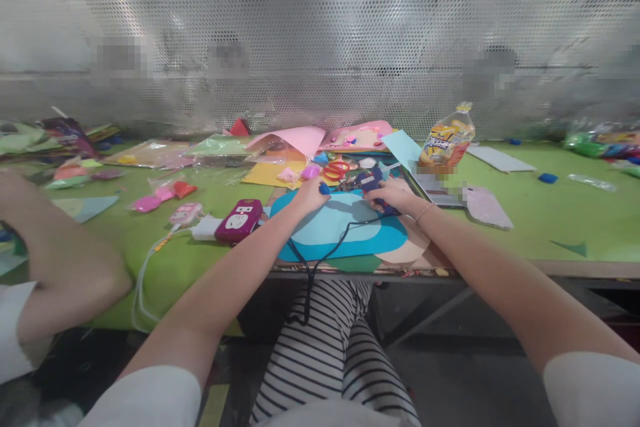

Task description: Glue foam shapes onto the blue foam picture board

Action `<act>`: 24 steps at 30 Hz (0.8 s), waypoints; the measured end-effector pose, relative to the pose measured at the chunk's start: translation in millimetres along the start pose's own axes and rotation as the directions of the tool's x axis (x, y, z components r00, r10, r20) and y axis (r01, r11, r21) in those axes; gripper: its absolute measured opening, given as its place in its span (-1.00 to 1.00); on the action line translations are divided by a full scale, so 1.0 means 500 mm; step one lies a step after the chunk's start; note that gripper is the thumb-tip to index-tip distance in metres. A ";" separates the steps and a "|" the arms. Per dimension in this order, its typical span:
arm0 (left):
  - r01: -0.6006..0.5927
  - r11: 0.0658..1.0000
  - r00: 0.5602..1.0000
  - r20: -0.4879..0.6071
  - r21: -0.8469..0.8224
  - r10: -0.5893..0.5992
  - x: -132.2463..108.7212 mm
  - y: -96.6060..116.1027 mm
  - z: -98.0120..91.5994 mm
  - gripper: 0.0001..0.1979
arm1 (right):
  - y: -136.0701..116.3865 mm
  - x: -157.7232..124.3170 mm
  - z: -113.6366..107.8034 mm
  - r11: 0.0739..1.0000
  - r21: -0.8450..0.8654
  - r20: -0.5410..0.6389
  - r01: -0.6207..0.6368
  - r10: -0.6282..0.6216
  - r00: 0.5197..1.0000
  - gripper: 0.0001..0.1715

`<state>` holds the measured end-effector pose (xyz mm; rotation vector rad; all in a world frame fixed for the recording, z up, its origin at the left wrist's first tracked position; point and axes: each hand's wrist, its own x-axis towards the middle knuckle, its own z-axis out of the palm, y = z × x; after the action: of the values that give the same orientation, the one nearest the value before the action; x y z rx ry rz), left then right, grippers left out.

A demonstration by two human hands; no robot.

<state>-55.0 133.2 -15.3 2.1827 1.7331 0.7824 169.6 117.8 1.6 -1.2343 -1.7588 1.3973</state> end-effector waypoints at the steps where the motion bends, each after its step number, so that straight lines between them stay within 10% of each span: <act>1: 0.001 1.000 1.000 0.000 0.002 -0.001 -0.001 0.001 0.000 -0.67 | 0.000 0.000 0.000 1.000 0.001 0.004 0.002 -0.002 1.000 -0.63; 24: -0.027 0.999 1.000 0.012 0.021 0.026 0.001 0.003 -0.003 -0.77 | -0.015 -0.009 0.001 0.997 -0.067 0.025 -0.025 0.026 0.999 -0.64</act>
<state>-54.7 133.0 -13.0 2.2237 1.7175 0.7597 168.7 113.4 9.1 -1.2831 -1.8263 1.3850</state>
